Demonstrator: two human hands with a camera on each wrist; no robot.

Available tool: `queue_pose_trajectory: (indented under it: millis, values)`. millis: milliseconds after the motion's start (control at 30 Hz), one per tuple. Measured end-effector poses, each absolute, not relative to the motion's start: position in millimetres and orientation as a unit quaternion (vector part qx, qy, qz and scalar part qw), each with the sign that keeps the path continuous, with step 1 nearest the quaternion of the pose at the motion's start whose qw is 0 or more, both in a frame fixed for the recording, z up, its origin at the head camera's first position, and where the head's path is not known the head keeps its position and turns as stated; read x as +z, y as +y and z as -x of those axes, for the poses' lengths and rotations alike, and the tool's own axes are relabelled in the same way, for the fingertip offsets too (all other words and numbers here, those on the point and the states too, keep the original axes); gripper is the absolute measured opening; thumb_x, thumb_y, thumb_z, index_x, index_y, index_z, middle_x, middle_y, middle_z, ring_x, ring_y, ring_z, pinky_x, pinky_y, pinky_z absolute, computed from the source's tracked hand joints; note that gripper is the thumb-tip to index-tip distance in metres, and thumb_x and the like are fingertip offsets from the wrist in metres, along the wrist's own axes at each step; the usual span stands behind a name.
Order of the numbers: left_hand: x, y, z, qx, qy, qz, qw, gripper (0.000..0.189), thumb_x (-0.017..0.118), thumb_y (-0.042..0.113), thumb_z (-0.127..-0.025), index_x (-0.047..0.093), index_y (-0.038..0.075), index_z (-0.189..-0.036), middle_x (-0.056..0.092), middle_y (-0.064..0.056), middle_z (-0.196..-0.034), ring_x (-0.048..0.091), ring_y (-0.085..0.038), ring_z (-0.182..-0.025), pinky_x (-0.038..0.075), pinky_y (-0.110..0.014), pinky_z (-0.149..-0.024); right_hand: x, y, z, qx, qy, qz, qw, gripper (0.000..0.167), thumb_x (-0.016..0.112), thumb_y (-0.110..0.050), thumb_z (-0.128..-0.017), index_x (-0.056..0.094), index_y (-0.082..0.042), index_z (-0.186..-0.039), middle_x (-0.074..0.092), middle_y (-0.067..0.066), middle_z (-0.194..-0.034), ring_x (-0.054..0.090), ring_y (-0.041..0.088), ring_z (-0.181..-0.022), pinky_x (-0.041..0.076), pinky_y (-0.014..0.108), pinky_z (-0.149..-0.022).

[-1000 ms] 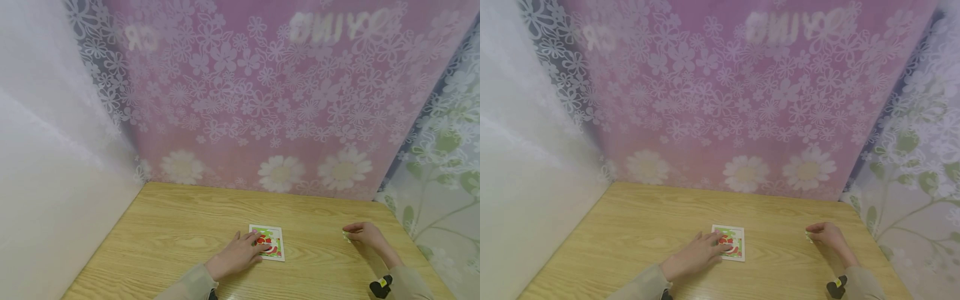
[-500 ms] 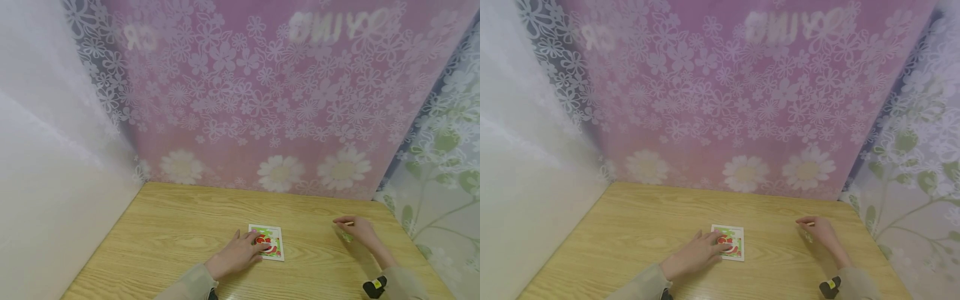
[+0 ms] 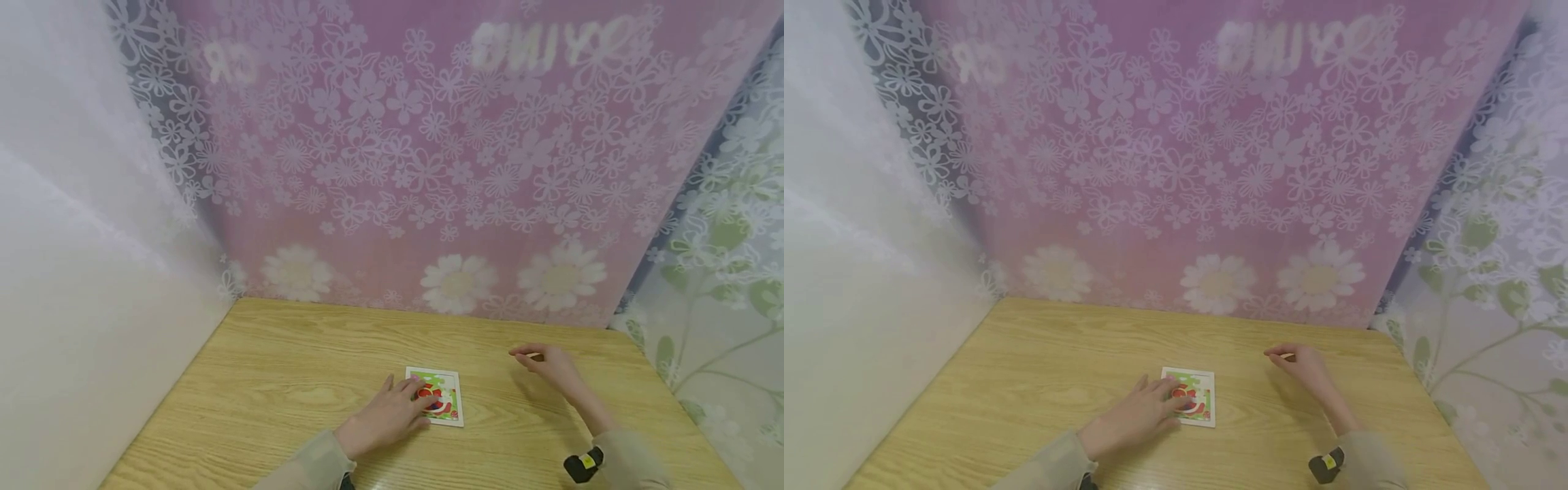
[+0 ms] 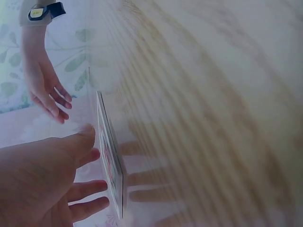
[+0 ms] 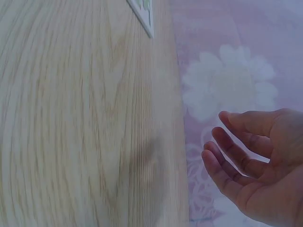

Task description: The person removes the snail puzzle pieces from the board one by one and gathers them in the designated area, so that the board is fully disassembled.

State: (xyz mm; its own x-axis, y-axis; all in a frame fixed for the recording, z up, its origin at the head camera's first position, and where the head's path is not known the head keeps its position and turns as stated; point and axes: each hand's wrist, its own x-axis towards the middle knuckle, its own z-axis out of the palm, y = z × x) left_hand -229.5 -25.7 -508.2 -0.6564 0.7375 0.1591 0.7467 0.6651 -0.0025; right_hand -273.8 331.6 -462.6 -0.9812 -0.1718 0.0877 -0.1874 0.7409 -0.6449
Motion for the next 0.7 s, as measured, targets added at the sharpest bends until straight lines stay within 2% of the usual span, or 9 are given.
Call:
queue_pose_trajectory:
  millis: [167, 433, 700]
  values:
    - [-506.3, -24.7, 226.0, -0.023, -0.913, 0.399, 0.085, 0.051, 0.051, 0.048, -0.103, 0.055, 0.024, -0.147, 0.051, -0.009, -0.148, 0.048, -0.027, -0.138, 0.043, -0.06, -0.107, -462.2, 310.1, 273.9, 0.362, -0.925, -0.111, 0.012, 0.029, 0.063, -0.023, -0.102, 0.073, -0.003, -0.121, 0.067, 0.023, -0.126, 0.072, 0.033, -0.098, 0.059, 0.042, -0.076]
    - [-505.5, -22.9, 222.1, -0.016, -0.928, 0.369, 0.056, 0.057, 0.05, 0.056, -0.101, 0.052, 0.025, -0.148, 0.046, -0.012, -0.154, 0.043, -0.029, -0.143, 0.039, -0.06, -0.111, -464.1, 277.8, 275.7, 0.409, -0.904, -0.127, -0.012, 0.03, 0.062, -0.02, -0.102, 0.071, 0.0, -0.122, 0.071, 0.019, -0.12, 0.071, 0.036, -0.099, 0.059, 0.046, -0.081]
    - [-510.2, -21.8, 223.8, -0.017, -0.934, 0.356, 0.035, 0.06, 0.046, 0.06, -0.1, 0.051, 0.026, -0.15, 0.044, -0.013, -0.156, 0.044, -0.03, -0.142, 0.037, -0.061, -0.112, -470.3, 250.7, 277.6, 0.434, -0.887, -0.159, -0.023, 0.028, 0.062, -0.017, -0.102, 0.07, 0.003, -0.12, 0.071, 0.02, -0.116, 0.07, 0.038, -0.098, 0.06, 0.045, -0.078]
